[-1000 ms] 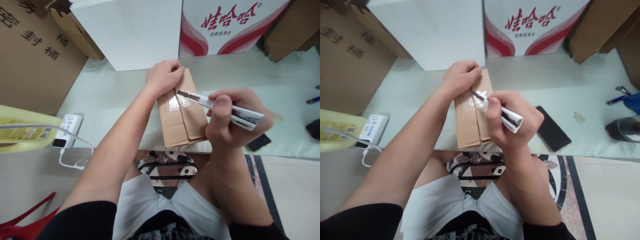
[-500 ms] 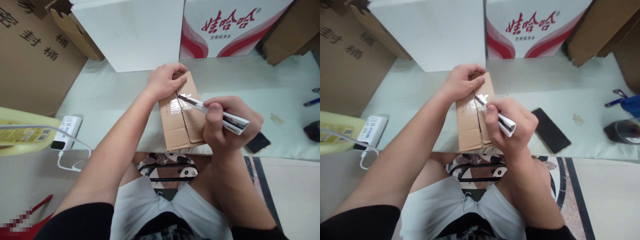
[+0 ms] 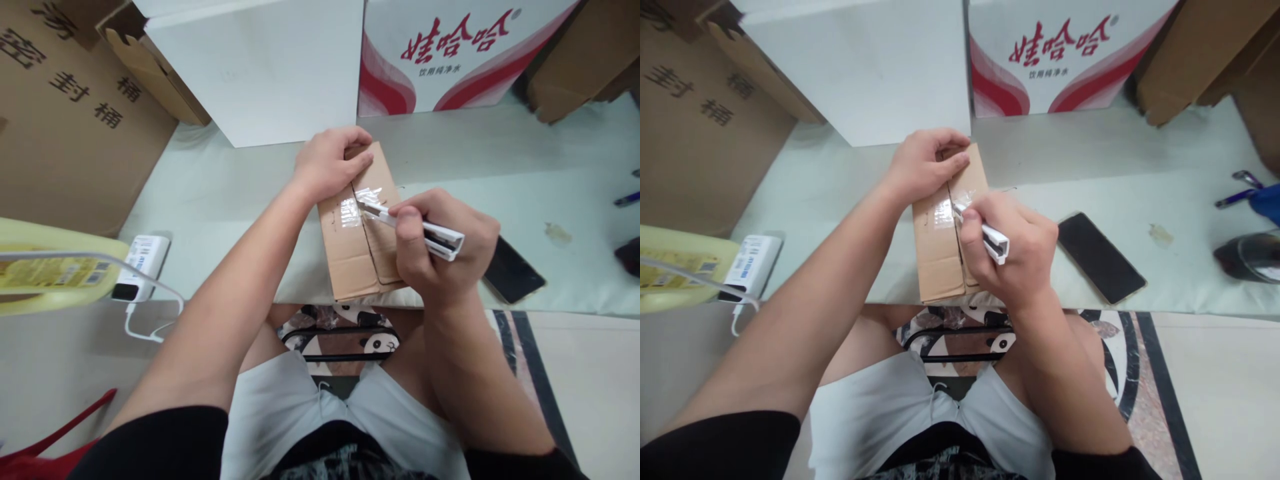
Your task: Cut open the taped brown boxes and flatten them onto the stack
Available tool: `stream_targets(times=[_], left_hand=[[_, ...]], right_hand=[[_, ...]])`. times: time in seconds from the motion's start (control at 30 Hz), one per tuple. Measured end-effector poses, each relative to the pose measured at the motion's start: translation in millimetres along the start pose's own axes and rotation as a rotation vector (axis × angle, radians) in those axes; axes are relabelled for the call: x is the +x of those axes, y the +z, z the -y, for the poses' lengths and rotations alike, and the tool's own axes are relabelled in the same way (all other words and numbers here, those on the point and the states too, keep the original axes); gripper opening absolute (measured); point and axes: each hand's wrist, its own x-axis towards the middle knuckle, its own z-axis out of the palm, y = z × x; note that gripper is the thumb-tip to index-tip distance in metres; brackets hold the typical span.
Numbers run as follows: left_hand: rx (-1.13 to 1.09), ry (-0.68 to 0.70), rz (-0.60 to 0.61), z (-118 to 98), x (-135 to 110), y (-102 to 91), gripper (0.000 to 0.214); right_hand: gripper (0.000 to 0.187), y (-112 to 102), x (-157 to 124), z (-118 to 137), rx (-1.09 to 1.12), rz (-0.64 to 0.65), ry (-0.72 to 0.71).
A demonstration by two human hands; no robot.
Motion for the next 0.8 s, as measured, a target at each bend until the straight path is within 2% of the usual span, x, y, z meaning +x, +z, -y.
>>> stream_targets(times=[0.27, 0.43, 0.5, 0.63, 0.7, 0.73, 0.8], left_hand=[[0.015, 0.025, -0.004, 6, 1, 0.0, 0.028], [0.051, 0.046, -0.004, 10, 3, 1.4, 0.032], [0.041, 0.053, -0.015, 11, 3, 2.1, 0.031], [-0.026, 0.075, -0.105, 12, 2, 2.8, 0.024], [-0.064, 0.075, -0.163, 13, 2, 1.6, 0.02], [-0.077, 0.076, -0.189, 14, 0, 0.1, 0.019], [-0.091, 0.08, -0.248, 18, -7, -4.5, 0.016]], right_hand=[[0.027, -2, 1, 1, 0.007, -0.029, -0.019], [0.026, -2, -5, -4, 0.105, -0.075, -0.087], [0.024, 1, -7, -3, 0.169, -0.195, -0.088], [0.028, 6, -3, -2, 0.379, -0.681, -0.009], [0.029, 8, 0, -12, 0.415, -0.777, 0.052], [0.027, 9, 0, -21, 0.413, -0.742, 0.078], [0.019, 12, -3, -42, 0.364, -0.579, 0.125]])
